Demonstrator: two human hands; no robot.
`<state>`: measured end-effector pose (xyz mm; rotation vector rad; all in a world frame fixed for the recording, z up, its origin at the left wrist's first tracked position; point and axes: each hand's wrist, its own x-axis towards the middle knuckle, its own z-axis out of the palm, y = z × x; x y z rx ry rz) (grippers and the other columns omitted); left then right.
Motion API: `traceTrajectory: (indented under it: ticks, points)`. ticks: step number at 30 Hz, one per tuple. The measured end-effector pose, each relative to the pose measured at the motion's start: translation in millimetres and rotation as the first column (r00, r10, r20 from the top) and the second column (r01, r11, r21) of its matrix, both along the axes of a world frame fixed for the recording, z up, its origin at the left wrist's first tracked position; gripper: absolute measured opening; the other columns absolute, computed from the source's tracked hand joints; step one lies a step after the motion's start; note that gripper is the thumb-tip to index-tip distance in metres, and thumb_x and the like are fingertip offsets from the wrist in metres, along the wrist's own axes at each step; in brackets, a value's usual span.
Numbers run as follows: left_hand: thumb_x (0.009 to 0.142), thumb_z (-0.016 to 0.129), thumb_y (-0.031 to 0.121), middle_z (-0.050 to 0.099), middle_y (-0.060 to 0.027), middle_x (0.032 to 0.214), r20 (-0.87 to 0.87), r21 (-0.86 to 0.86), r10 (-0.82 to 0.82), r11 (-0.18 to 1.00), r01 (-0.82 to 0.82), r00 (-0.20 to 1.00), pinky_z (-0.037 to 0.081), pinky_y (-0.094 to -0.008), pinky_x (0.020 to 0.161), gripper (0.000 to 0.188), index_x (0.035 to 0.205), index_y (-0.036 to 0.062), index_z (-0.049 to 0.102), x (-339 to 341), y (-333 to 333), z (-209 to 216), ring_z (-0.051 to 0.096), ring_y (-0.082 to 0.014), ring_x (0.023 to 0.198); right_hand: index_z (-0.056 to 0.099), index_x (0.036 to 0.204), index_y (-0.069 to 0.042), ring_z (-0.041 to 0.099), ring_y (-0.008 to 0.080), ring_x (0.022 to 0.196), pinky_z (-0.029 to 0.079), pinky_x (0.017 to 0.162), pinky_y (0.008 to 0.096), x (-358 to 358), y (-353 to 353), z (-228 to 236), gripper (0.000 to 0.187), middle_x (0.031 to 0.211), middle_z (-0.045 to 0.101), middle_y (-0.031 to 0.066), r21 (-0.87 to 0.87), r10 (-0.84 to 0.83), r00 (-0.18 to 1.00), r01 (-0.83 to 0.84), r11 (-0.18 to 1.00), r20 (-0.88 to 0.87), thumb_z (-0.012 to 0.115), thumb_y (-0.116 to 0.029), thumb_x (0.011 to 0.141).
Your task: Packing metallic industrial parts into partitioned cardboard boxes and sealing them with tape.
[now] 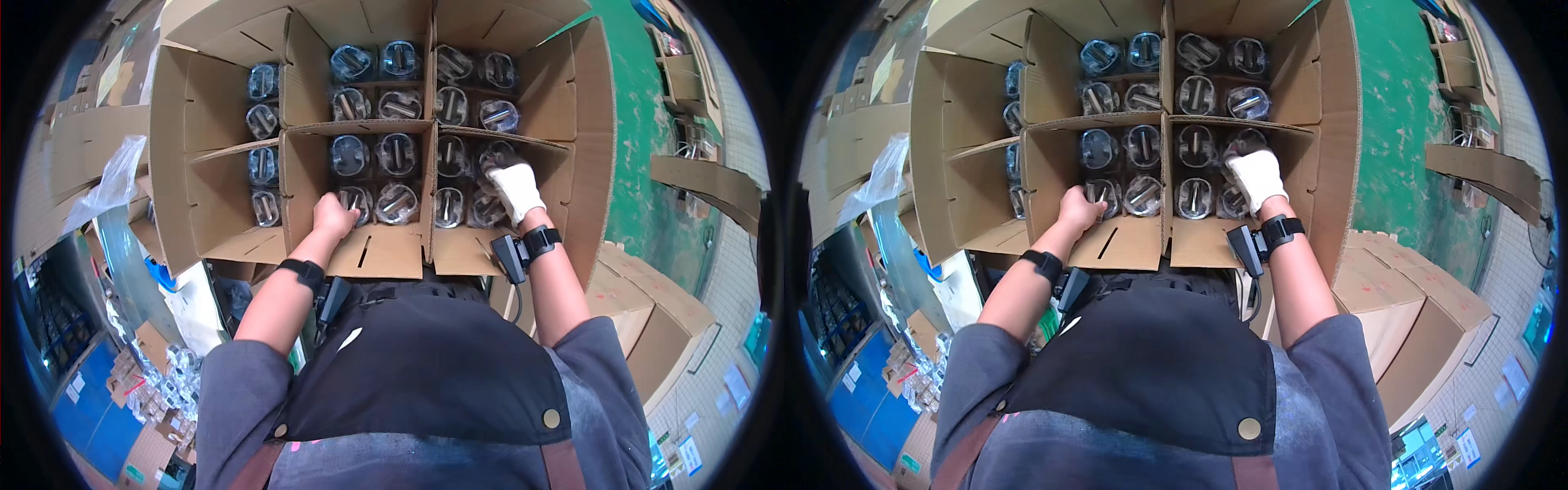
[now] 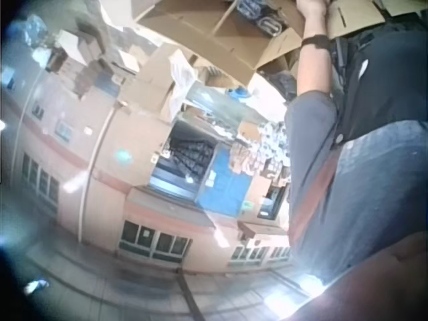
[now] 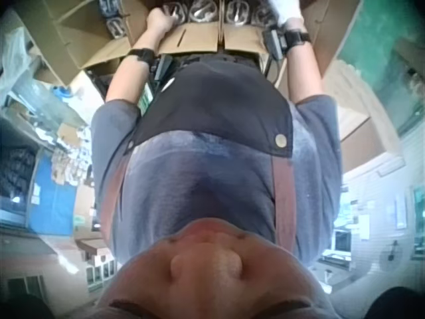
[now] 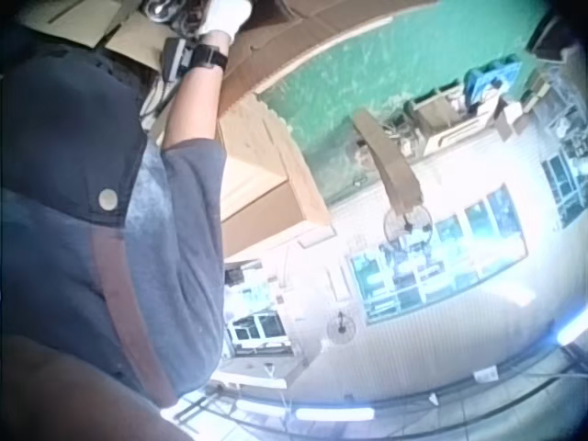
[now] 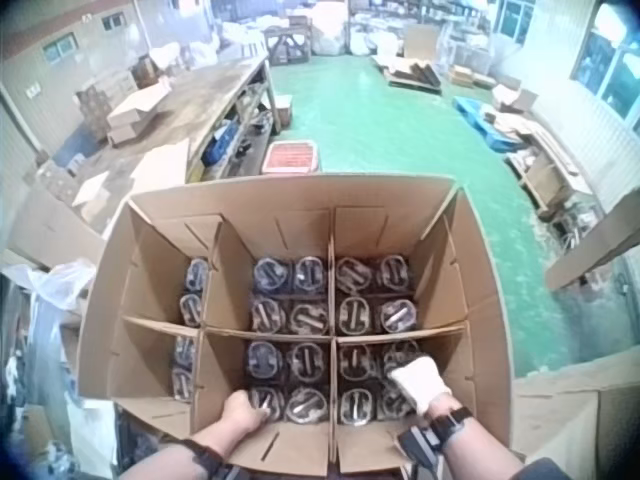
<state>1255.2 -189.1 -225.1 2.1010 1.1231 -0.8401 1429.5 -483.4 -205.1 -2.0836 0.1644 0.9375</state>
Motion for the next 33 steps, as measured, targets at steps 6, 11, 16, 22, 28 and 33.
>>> traceTrajectory:
  ticks: [6,11,16,22,28,33]
  points:
    - [0.071,0.079,0.018,0.061,-0.0242,0.114,-0.013,0.062,-0.15,0.987,0.151,0.989,0.049,-0.0396,0.092,0.054,0.113,-0.0042,0.053,5,-5,7,0.06,-0.0361,0.108,0.061,0.099,0.004,0.062,0.0133,0.069,0.049,0.062,0.0271,-14,6,43,0.023,0.08,0.066,0.0077,0.304,-0.183,0.983,0.184,0.935,-0.032,0.065,-0.012,0.083]
    - [0.074,0.075,0.021,0.062,-0.0229,0.113,-0.183,0.128,-0.27,0.947,0.295,0.945,0.05,-0.0413,0.091,0.059,0.12,-0.003,0.047,27,-10,2,0.06,-0.0362,0.107,0.06,0.098,0.001,0.06,0.0096,0.069,0.049,0.063,0.0242,-29,-3,50,0.019,0.079,0.065,0.005,0.349,-0.223,0.974,0.219,0.911,-0.028,0.065,-0.012,0.086]
    - [0.072,0.079,0.024,0.064,-0.0222,0.106,-0.107,0.125,-0.335,0.93,0.347,0.936,0.052,-0.0401,0.085,0.051,0.108,-0.0038,0.055,25,-10,16,0.063,-0.0335,0.1,0.061,0.098,0.0,0.06,0.0089,0.071,0.048,0.064,0.0239,-36,-15,49,0.017,0.079,0.066,0.0043,0.331,-0.219,0.976,0.2,0.922,0.02,0.065,-0.012,0.085]
    - [0.078,0.076,0.023,0.068,-0.0149,0.076,0.085,-0.163,0.267,0.954,-0.251,0.96,0.054,-0.0353,0.059,0.028,0.085,-0.0023,0.066,68,-8,27,0.067,-0.0213,0.065,0.062,0.098,0.0,0.061,0.0101,0.072,0.05,0.067,0.0257,-34,-26,50,0.019,0.082,0.066,0.0049,0.352,-0.253,0.965,0.213,0.911,0.071,0.065,-0.013,0.085]
    - [0.087,0.062,0.026,0.067,-0.0193,0.101,-0.063,0.325,-0.507,0.804,0.498,0.86,0.052,-0.0441,0.082,0.025,0.095,0.0036,0.068,90,14,-19,0.063,-0.0383,0.096,0.063,0.101,-0.001,0.062,0.0108,0.073,0.051,0.067,0.0267,-43,-33,66,0.02,0.087,0.068,0.0061,0.304,-0.285,0.945,0.228,0.925,0.158,0.065,-0.013,0.085]
    - [0.088,0.052,0.017,0.062,-0.0168,0.118,-0.082,0.379,-0.638,0.691,0.616,0.766,0.053,-0.0404,0.086,0.023,0.103,0.0099,0.069,92,9,-32,0.06,-0.0314,0.111,0.062,0.105,0.001,0.062,0.0113,0.074,0.052,0.07,0.0269,-45,-23,98,0.022,0.087,0.067,0.0061,0.35,-0.233,0.955,0.159,0.923,0.181,0.064,-0.01,0.086]
